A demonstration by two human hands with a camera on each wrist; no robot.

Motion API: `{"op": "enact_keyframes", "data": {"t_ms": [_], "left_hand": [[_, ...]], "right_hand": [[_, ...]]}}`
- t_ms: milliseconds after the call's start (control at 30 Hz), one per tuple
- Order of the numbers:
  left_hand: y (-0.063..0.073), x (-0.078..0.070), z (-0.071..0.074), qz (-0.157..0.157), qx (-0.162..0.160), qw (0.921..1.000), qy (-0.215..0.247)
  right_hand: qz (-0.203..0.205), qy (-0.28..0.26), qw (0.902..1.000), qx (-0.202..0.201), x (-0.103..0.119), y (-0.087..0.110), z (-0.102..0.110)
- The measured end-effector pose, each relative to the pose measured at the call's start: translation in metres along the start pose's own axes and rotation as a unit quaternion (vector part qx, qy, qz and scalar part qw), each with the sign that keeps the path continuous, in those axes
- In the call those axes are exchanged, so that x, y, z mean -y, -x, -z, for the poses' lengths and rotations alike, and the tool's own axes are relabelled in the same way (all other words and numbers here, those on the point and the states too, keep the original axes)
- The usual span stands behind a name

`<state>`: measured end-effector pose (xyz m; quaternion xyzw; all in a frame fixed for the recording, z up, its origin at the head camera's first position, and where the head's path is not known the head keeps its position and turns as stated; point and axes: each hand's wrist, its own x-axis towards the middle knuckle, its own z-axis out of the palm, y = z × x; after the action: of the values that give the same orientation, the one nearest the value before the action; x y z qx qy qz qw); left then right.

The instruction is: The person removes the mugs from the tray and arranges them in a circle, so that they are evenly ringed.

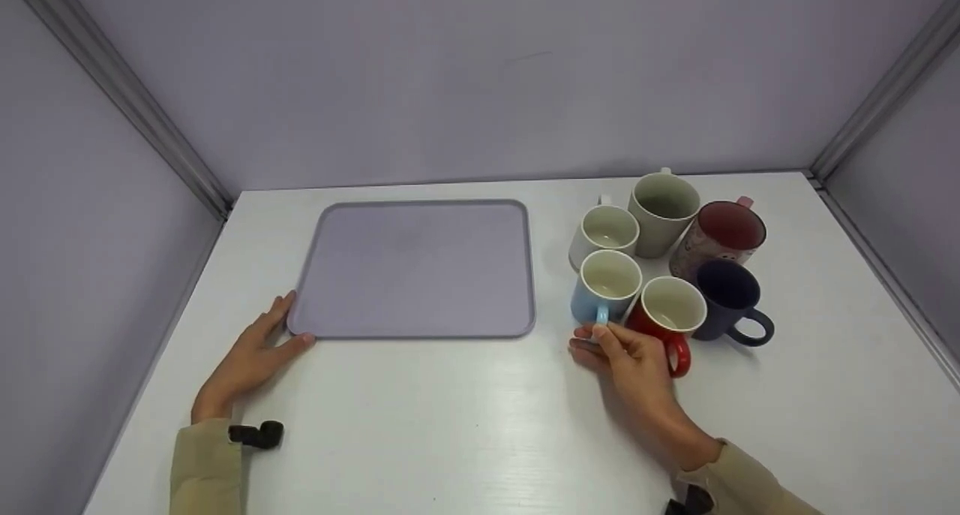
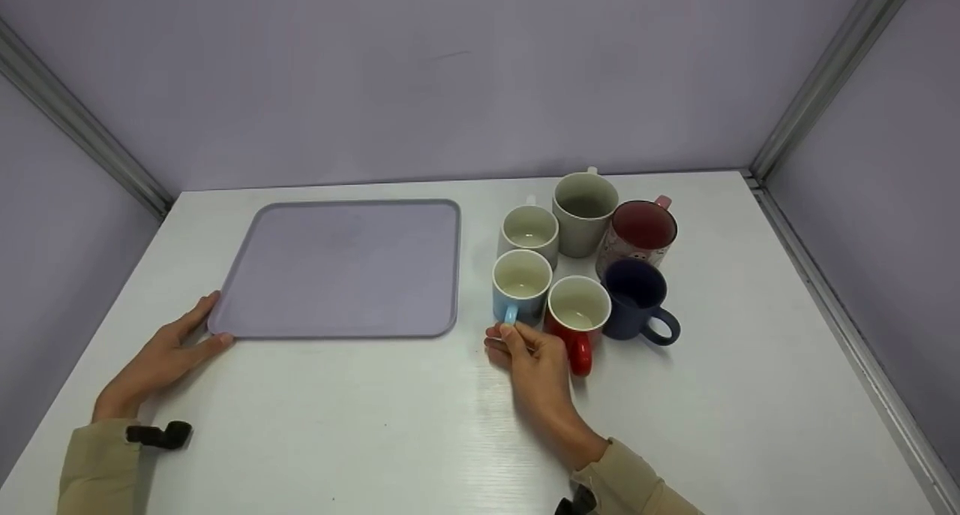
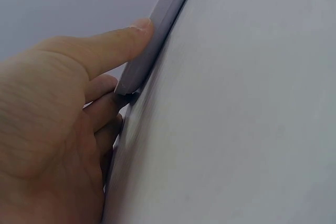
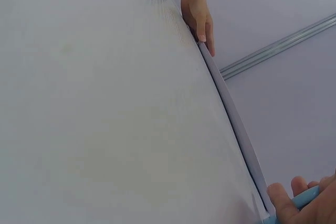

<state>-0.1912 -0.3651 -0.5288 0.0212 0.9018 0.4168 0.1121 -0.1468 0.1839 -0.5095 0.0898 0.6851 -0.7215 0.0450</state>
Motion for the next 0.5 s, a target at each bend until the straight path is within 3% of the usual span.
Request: {"op": "enact_keyframes", "data": {"t_ms": [500], "left_hand": [[0.0007,-0.0007,0.0006,-0.001,-0.001,1.0000,-0.001]], "right_hand": [[0.001,0.000,1.0000,-0.008,0.0005,0.0057,-0.0006]]}}
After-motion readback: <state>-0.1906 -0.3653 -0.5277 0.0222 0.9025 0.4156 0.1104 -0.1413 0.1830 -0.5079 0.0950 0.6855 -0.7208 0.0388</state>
